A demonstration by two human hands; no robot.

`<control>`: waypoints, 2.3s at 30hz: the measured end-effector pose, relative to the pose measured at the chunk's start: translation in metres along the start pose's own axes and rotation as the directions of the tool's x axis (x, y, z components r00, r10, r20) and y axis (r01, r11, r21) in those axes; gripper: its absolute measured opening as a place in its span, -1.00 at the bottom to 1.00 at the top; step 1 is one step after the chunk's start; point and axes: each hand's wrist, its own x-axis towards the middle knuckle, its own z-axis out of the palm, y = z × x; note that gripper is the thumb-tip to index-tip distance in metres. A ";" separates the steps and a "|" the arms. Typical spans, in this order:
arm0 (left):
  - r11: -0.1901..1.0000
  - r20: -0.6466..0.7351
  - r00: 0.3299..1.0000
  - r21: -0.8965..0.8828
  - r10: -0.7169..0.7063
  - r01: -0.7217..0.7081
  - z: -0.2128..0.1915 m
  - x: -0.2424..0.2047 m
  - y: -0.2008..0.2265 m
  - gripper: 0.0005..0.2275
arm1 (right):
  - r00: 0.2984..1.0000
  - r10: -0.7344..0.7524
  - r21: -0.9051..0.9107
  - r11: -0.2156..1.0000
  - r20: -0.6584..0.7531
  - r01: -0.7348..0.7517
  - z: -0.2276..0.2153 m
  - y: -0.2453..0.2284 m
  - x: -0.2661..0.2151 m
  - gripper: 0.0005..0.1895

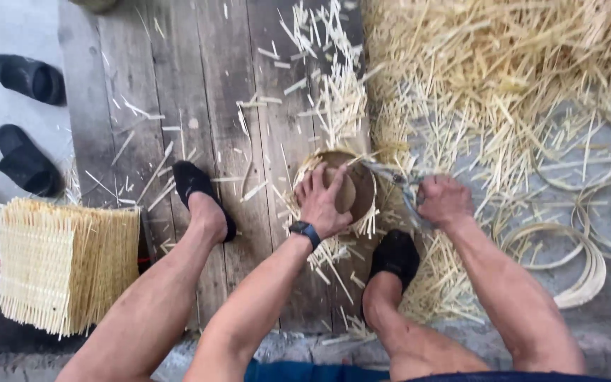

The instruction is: Making a bamboo basket using woven bamboo strips and a circular frame.

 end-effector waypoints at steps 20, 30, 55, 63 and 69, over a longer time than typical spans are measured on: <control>0.987 0.076 0.986 -0.075 0.150 -0.144 0.005 -0.004 -0.012 -0.09 | 0.977 -0.133 -0.159 0.982 -0.166 0.106 -0.045 -0.038 -0.006 -0.43; 0.978 -0.326 0.944 -0.178 0.048 -0.111 0.033 -0.006 -0.014 0.08 | 0.988 -0.058 -0.006 0.998 0.140 0.060 -0.019 0.006 0.013 -0.72; 0.973 -0.144 0.974 -0.125 0.175 -0.193 0.014 -0.019 -0.027 -0.18 | 0.965 0.040 0.566 0.803 0.258 -0.185 -0.080 -0.054 -0.063 -0.46; 0.934 -0.349 0.902 -0.330 -0.254 0.135 0.041 -0.007 0.008 0.04 | 0.926 -0.018 0.237 0.965 -0.378 0.116 -0.016 -0.011 -0.101 -0.47; 0.941 -0.329 0.918 -0.321 -0.221 0.112 0.046 -0.013 0.022 0.02 | 0.953 0.087 0.063 0.995 -0.290 -0.071 -0.009 -0.033 -0.063 -0.35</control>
